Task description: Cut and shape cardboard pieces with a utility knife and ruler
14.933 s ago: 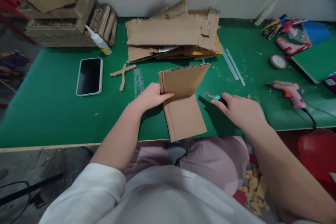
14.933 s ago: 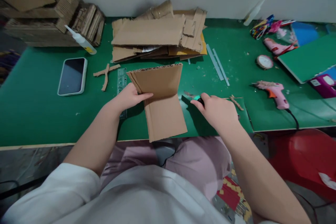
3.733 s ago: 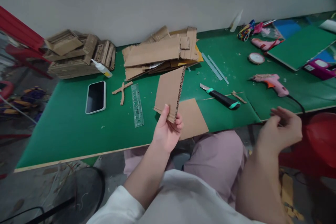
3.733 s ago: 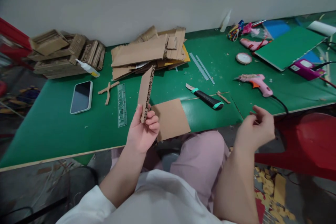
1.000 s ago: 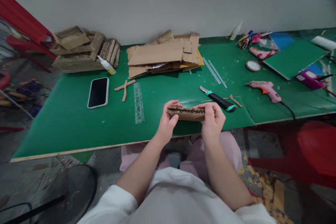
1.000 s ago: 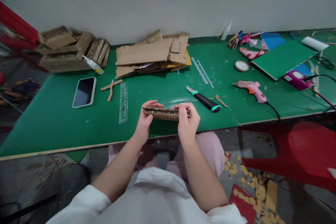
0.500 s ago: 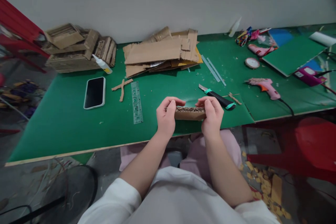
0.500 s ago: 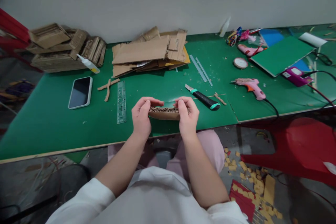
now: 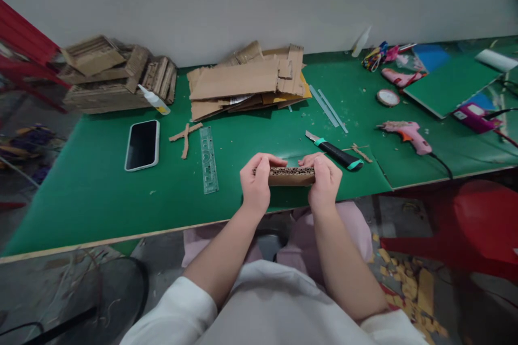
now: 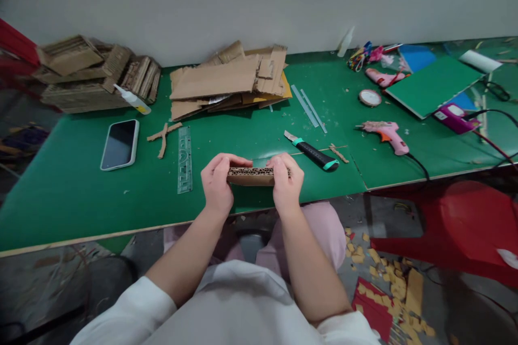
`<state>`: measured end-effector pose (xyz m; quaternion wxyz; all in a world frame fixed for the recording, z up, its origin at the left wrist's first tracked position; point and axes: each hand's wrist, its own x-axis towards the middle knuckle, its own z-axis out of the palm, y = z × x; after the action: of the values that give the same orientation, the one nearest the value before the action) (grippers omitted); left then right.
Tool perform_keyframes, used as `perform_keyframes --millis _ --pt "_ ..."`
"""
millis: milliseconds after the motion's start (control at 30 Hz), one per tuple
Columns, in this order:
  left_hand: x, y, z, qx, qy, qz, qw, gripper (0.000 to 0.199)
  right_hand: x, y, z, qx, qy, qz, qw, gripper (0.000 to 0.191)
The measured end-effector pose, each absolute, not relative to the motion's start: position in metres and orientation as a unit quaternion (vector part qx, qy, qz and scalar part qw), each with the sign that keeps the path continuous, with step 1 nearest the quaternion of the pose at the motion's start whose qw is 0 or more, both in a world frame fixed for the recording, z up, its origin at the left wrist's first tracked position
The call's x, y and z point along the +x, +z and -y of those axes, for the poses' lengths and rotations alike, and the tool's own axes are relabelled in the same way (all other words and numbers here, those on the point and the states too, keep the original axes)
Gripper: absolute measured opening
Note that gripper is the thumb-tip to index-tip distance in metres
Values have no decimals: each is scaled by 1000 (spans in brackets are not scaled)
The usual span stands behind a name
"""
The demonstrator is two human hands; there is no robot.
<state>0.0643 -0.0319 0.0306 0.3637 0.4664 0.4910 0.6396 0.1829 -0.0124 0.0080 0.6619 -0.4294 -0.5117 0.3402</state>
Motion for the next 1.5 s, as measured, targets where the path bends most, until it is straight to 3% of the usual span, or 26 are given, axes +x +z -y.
perform_keyframes --millis 133,233,367,533,633,700,800,867,933,1033,1133,1200,1367,1500 --pt "60 26 31 470 634 -494 365 34 185 12 13 -443 352 521 639 34" --pt "50 20 32 498 634 -414 423 28 184 15 13 -449 347 516 642 33" --pt "33 16 34 554 575 -351 489 45 182 15 11 -454 338 491 662 34" --pt "25 12 34 615 506 -405 449 47 180 13 15 -431 340 499 671 35" --pt "29 8 36 652 519 -407 375 27 187 14 16 -418 351 529 650 36" --pt "32 7 42 677 538 -395 311 18 200 16 13 -413 358 576 608 37" --pt "33 12 55 719 554 -372 195 28 236 15 -1 -470 288 632 545 42" --pt "31 16 62 745 551 -359 114 32 263 9 -15 -573 152 670 447 34" --pt "28 17 67 763 542 -349 46 32 285 0 -28 -633 46 704 319 41" --pt "26 14 67 774 526 -352 -24 32 298 -17 -45 -632 0 753 182 50" --pt "24 10 66 780 510 -359 -52 37 295 -26 -51 -632 -27 766 117 47" --pt "23 10 68 772 512 -372 -47 39 290 -23 -46 -628 -20 768 128 45" --pt "25 10 75 679 556 -477 40 37 273 25 13 -528 102 798 273 45" --pt "30 3 79 621 587 -516 62 36 262 69 64 -429 108 868 226 51"
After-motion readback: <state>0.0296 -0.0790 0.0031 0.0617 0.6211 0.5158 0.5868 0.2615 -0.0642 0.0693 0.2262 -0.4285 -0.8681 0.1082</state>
